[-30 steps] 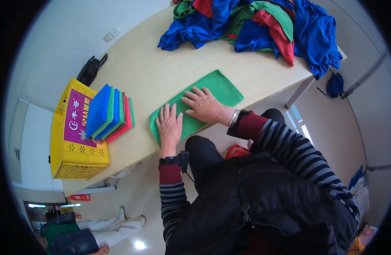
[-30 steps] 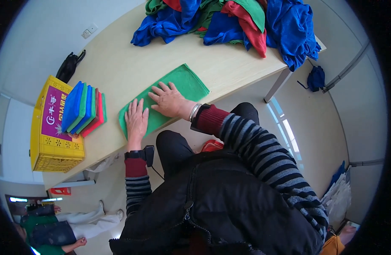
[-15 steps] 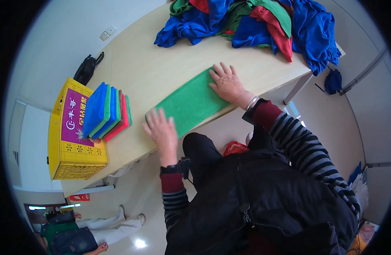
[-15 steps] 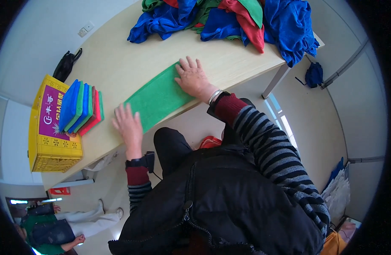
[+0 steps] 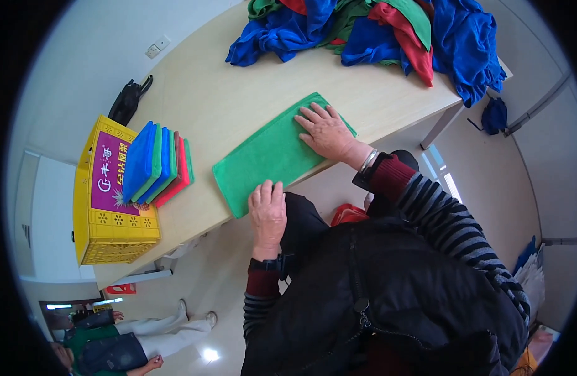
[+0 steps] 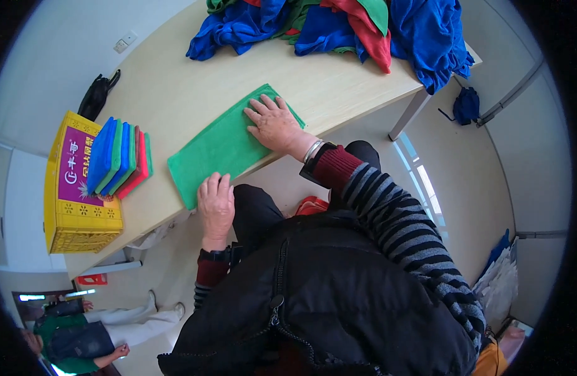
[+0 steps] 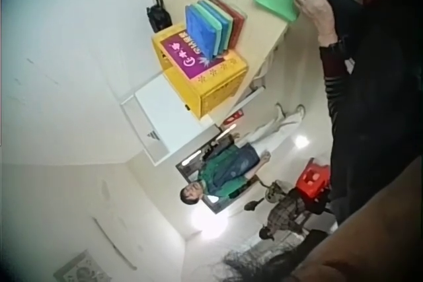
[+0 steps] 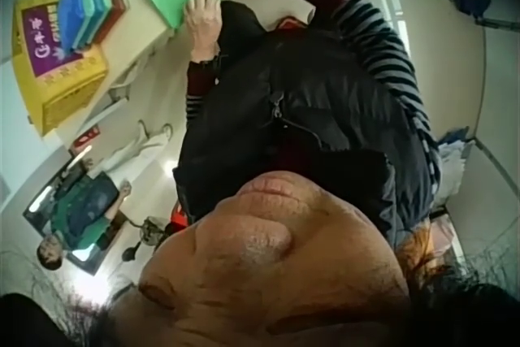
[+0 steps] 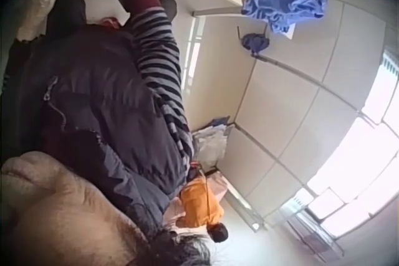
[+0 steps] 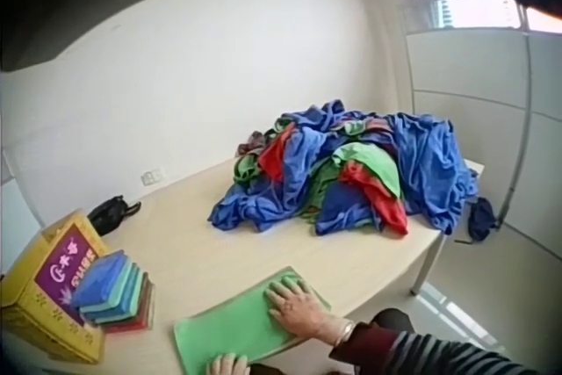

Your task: The person folds a blue cloth and places it on a stack, then takes a green cloth from a pile, unfolds it, and folds it into a square to add to the stack. Finally, they take another blue cloth from the pile, unfold it, and fold it into a square.

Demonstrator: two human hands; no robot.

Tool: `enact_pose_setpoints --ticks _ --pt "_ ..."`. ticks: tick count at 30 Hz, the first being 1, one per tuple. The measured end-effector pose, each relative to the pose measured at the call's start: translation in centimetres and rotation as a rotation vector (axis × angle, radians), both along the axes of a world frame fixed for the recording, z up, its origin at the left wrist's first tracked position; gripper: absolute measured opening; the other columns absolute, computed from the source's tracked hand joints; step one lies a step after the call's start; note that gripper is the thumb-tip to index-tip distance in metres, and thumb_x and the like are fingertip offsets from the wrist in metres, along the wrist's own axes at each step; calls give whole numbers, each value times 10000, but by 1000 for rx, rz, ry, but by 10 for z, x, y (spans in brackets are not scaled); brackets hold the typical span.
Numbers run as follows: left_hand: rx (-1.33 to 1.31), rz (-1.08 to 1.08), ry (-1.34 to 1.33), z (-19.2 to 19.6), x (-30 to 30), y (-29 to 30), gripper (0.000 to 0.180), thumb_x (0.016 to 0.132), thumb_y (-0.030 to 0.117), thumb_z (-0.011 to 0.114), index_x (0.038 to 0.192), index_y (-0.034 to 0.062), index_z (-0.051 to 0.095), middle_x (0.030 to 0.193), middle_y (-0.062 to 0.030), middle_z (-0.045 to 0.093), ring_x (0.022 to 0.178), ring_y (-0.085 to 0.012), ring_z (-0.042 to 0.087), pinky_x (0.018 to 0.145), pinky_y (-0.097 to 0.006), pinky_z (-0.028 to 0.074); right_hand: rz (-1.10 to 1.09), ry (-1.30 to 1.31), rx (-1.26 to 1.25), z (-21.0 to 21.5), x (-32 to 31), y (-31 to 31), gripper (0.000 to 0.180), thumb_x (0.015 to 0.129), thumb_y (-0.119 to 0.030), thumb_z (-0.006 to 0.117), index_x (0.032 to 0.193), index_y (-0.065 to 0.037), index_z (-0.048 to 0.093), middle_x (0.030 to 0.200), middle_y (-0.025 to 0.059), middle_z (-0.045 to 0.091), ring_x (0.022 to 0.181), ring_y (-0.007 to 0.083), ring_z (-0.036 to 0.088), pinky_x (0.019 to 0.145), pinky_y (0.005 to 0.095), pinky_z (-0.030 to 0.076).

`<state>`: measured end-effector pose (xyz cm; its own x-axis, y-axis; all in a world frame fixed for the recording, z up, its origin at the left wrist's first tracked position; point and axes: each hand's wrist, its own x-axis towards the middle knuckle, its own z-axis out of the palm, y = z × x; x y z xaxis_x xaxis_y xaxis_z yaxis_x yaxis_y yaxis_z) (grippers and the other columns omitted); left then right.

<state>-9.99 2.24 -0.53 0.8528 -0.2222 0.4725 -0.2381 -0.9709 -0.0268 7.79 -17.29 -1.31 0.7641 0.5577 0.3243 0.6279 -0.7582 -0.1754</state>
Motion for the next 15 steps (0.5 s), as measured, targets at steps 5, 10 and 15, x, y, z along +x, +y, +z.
enact_pose_setpoints --ticks 5,10,15 --pt "-81 82 14 12 -3 16 187 872 189 699 1010 78 637 1006 -89 589 971 -291 564 851 -446 455 -5 19 2 -1 2 -4 532 996 -406 483 1451 -130 483 1520 102 436 1443 321 347 1188 509 250" --pt "-97 160 34 12 -8 30 139 888 203 690 921 91 615 949 -84 579 931 -297 555 826 -448 449 6 34 3 4 2 -1 527 994 -396 505 1444 -122 484 1516 110 437 1436 315 354 1186 496 255" --pt "-178 353 285 15 -12 38 154 913 198 668 967 63 619 948 -103 598 967 -330 563 859 -470 440 7 19 4 2 2 -3 526 995 -394 504 1447 -125 480 1516 106 438 1435 316 355 1187 491 254"
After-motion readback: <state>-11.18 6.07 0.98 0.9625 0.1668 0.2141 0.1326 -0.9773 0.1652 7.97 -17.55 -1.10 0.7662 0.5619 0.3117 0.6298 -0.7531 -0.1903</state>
